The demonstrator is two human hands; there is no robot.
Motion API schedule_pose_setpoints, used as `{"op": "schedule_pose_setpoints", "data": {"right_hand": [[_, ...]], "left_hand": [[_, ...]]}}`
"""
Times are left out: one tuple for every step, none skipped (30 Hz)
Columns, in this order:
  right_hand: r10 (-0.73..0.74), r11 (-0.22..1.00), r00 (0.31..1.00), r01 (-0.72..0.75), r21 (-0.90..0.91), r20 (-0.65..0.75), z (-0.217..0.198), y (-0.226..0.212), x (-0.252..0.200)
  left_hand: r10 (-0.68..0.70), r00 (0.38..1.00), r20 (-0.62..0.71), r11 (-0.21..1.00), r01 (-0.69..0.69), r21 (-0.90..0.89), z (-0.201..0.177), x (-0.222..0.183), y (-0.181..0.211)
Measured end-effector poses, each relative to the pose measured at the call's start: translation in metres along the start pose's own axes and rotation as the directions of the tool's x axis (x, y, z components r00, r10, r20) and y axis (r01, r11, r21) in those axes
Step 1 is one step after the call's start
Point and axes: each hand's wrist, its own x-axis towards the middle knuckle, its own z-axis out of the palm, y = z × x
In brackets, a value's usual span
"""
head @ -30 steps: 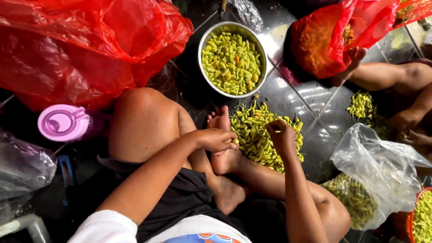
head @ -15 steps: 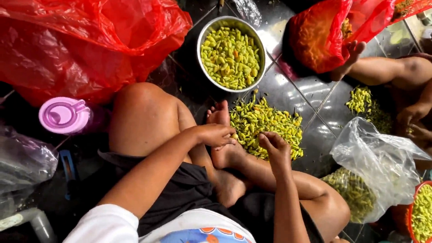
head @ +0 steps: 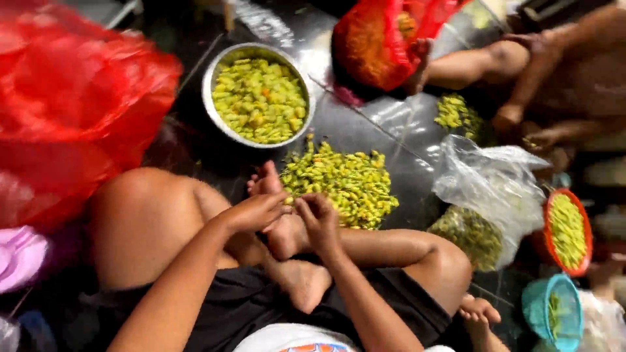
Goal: Removing stems from small green chili peppers by hand while sitting on the floor.
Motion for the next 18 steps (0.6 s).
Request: {"op": "schedule_pose_setpoints", "data": {"right_hand": [[0.003,1.0,0.999,-0.003,-0.007,0.032,0.001,0.003,0.001],[0.007,1.0,0.998,-0.006,-0.015,0.064,0.002,0.006,0.002],[-0.006,1.0,0.999,0.007,-0.015,0.034,0.001,0.008,0.002],[0.02,1.0,0.998,-0.02,-0.003,0.056,0.001,0.012,0.002],[0.055,0.998,0.995,-0.056,0.009,0.087,0.002,0.017,-0.002],[0.052,0.999,0.997,-0.052,0.01,0.065,0.0,0.023,0.0],[0.092,0.989,0.989,-0.104,0.104,0.113,0.0,0.029,0.001],[0.125,0.968,0.978,-0.156,0.196,0.165,0.0,0.034,0.001],[0.125,0.968,0.98,-0.155,0.199,0.157,-0.002,0.032,0.002],[0.149,0.949,0.968,-0.197,0.245,0.2,-0.003,0.031,0.002],[0.18,0.923,0.949,-0.253,0.289,0.257,-0.001,0.03,-0.001],[0.189,0.919,0.946,-0.265,0.292,0.264,-0.011,0.039,0.003],[0.206,0.917,0.937,-0.286,0.278,0.283,-0.012,0.05,0.003],[0.222,0.915,0.927,-0.305,0.263,0.302,-0.011,0.062,0.002],[0.233,0.906,0.911,-0.33,0.264,0.34,-0.017,0.061,0.005],[0.173,0.976,0.918,-0.209,0.064,0.358,-0.022,0.06,0.009],[0.104,0.989,0.915,-0.055,-0.135,0.389,-0.032,0.058,0.017],[0.11,0.99,0.9,-0.06,-0.13,0.422,-0.036,0.057,0.026]], "left_hand": [[-0.029,1.0,0.002,0.999,0.029,0.022,0.0,0.0,0.0],[-0.058,0.998,0.002,0.997,0.058,0.045,0.0,0.0,-0.001],[-0.034,0.999,0.018,0.998,0.033,0.061,-0.003,-0.002,0.009],[-0.078,0.996,0.034,0.996,0.076,0.044,-0.006,-0.004,0.018],[-0.131,0.99,0.051,0.991,0.13,0.021,-0.006,-0.011,0.025],[-0.118,0.991,0.066,0.993,0.116,0.03,-0.007,-0.01,0.031],[-0.15,0.986,0.072,0.988,0.148,0.034,-0.008,-0.013,0.038],[-0.182,0.98,0.078,0.983,0.18,0.038,-0.01,-0.015,0.043],[-0.179,0.98,0.084,0.983,0.176,0.042,-0.011,-0.015,0.048],[-0.188,0.978,0.094,0.982,0.185,0.034,-0.012,-0.016,0.052],[-0.211,0.972,0.1,0.977,0.21,0.017,-0.013,-0.022,0.054],[-0.223,0.969,0.103,0.975,0.223,0.014,-0.007,-0.005,0.037],[-0.158,0.983,0.094,0.987,0.156,0.028,-0.001,0.001,0.017],[-0.092,0.992,0.085,0.995,0.089,0.043,0.005,0.005,-0.006],[-0.129,0.989,0.068,0.991,0.127,0.033,0.003,0.001,-0.006],[-0.091,0.995,0.049,0.995,0.09,0.031,0.0,-0.003,-0.007],[-0.045,0.999,0.026,0.999,0.044,0.031,-0.001,-0.002,-0.006],[-0.075,0.997,0.005,0.997,0.075,0.02,-0.005,-0.01,0.004]]}}
